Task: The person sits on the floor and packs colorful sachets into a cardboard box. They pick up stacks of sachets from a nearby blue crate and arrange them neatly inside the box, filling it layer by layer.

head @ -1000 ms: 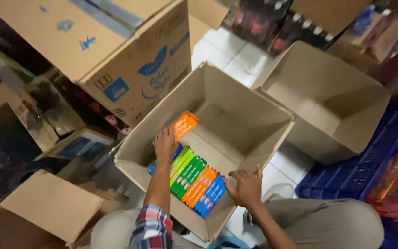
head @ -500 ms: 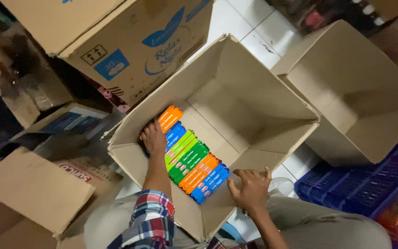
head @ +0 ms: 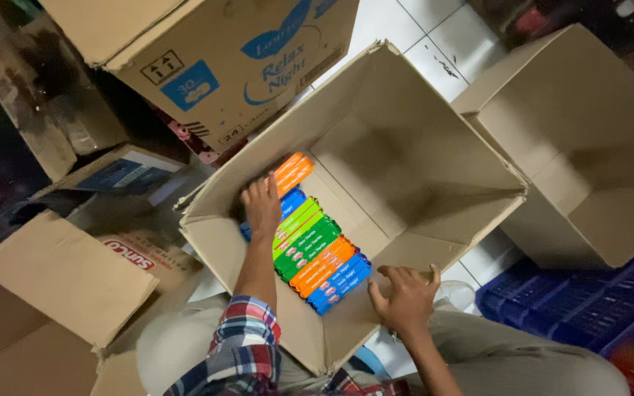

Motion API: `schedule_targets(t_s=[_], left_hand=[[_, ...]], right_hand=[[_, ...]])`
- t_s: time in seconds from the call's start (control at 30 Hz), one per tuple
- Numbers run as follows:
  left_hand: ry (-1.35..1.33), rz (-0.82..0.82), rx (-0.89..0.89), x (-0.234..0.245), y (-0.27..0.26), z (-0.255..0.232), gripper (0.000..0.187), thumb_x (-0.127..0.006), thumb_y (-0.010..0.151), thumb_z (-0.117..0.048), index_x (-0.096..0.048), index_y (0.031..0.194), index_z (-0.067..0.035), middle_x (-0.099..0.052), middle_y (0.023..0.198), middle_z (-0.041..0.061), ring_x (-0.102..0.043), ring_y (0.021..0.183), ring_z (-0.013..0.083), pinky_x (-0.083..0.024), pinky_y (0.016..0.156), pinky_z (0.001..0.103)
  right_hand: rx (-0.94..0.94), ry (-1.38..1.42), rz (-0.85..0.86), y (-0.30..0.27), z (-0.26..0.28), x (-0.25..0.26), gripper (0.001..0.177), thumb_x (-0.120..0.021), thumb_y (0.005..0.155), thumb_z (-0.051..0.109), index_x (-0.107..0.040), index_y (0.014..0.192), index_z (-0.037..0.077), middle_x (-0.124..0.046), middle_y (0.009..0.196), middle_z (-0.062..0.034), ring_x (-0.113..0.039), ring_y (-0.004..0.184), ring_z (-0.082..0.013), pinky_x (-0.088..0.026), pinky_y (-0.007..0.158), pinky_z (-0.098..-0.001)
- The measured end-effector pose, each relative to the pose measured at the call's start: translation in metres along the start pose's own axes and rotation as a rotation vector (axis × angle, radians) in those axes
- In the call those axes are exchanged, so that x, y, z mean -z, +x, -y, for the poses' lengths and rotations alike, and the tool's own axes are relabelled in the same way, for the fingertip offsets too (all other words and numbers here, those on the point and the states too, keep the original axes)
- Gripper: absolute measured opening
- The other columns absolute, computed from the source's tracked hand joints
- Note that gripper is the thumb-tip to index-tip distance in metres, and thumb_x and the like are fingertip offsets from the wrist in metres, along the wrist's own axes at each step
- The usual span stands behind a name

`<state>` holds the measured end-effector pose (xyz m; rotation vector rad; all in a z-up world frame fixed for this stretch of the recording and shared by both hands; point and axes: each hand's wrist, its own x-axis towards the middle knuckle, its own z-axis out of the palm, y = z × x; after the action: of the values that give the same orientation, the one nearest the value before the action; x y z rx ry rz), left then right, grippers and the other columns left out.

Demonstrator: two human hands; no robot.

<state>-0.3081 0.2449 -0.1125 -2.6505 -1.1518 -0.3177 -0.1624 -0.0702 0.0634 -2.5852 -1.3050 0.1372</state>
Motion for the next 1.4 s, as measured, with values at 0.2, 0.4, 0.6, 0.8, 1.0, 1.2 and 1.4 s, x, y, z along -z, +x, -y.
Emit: schedule_targets(t_s=[0.2, 0.4, 0.6, 0.8, 1.0, 1.2, 1.4], left_hand=[[-0.529, 0.331, 0.124, 0.016, 0.064, -0.061, 0.086, -0.065, 0.097, -0.050, -0.024, 0.163, -0.012, -0.048, 0.147, 0.021, -0.051, 0.120, 0.0394, -0.047, 0.091, 0.057], [-1.647, 0.808, 0.921, 0.057, 0.089, -0.100, 0.084, -0.063, 0.093, -0.040, -0.021, 0.161, -0.015, -0.045, 0.156, 0.015, -0.061, 0.128, 0.0327, -0.058, 0.096, 0.046], [-1.444, 0.580, 1.171, 0.128, 0.047, -0.127, 0.095, -0.067, 0.088, -0.044, -0.019, 0.166, -0.019, -0.035, 0.163, 0.025, -0.038, 0.149, 0.0431, -0.034, 0.121, 0.052], [-1.304, 0.591, 1.374, 0.106, 0.042, -0.079, 0.088, -0.050, 0.091, -0.067, -0.043, 0.155, -0.008, -0.052, 0.151, 0.027, -0.048, 0.143, 0.0395, -0.038, 0.117, 0.050], [-1.194, 0.545, 1.228, 0.087, 0.012, -0.066, 0.070, -0.039, 0.103, -0.049, -0.026, 0.162, -0.013, -0.032, 0.165, 0.022, -0.033, 0.150, 0.0433, -0.032, 0.121, 0.053], [-0.718, 0.932, 1.057, 0.054, -0.059, -0.066, 0.097, -0.065, 0.084, -0.050, -0.022, 0.164, -0.015, -0.003, 0.169, 0.025, -0.016, 0.153, 0.0510, -0.040, 0.107, 0.072], [-0.650, 1.090, 0.964, 0.039, -0.055, -0.072, 0.111, -0.071, 0.079, -0.057, -0.019, 0.163, -0.006, 0.002, 0.166, 0.031, -0.013, 0.151, 0.0560, -0.042, 0.100, 0.076]], right_hand=[[-0.038, -0.037, 0.094, 0.005, 0.007, 0.009, 0.031, -0.058, 0.085, 0.055, -0.075, 0.093, 0.030, -0.077, 0.086, 0.0098, -0.072, 0.093, -0.0172, -0.025, 0.113, -0.0629], [-0.329, 0.201, 0.590, 0.043, 0.018, 0.027, 0.078, -0.054, 0.084, 0.073, -0.045, 0.148, 0.029, -0.060, 0.139, -0.0143, -0.071, 0.103, -0.0432, -0.052, 0.083, -0.0591], [0.137, 0.170, 0.473, 0.131, 0.060, -0.019, 0.097, -0.092, 0.064, 0.037, -0.048, 0.150, 0.024, -0.040, 0.150, -0.0305, -0.048, 0.132, -0.0604, -0.053, 0.096, -0.0692], [0.074, 0.521, 0.414, 0.176, 0.077, -0.083, 0.098, -0.092, 0.065, 0.023, -0.047, 0.151, 0.038, -0.032, 0.152, -0.0300, -0.050, 0.131, -0.0603, -0.052, 0.103, -0.0617], [-0.040, 0.916, 0.277, 0.222, 0.080, -0.102, 0.084, -0.093, 0.066, 0.014, -0.060, 0.143, 0.013, -0.044, 0.121, -0.0281, -0.055, 0.120, -0.0523, -0.059, 0.094, -0.0520], [0.081, 0.946, 0.181, 0.291, 0.094, -0.131, 0.050, -0.086, 0.077, 0.016, -0.074, 0.123, 0.002, -0.069, 0.124, -0.0285, -0.063, 0.120, -0.0457, -0.053, 0.098, -0.0505], [-0.122, 0.611, 0.492, 0.288, 0.094, -0.184, 0.060, -0.070, 0.090, 0.050, -0.059, 0.143, 0.024, -0.029, 0.165, -0.0201, -0.057, 0.131, -0.0478, -0.046, 0.114, -0.0539]])
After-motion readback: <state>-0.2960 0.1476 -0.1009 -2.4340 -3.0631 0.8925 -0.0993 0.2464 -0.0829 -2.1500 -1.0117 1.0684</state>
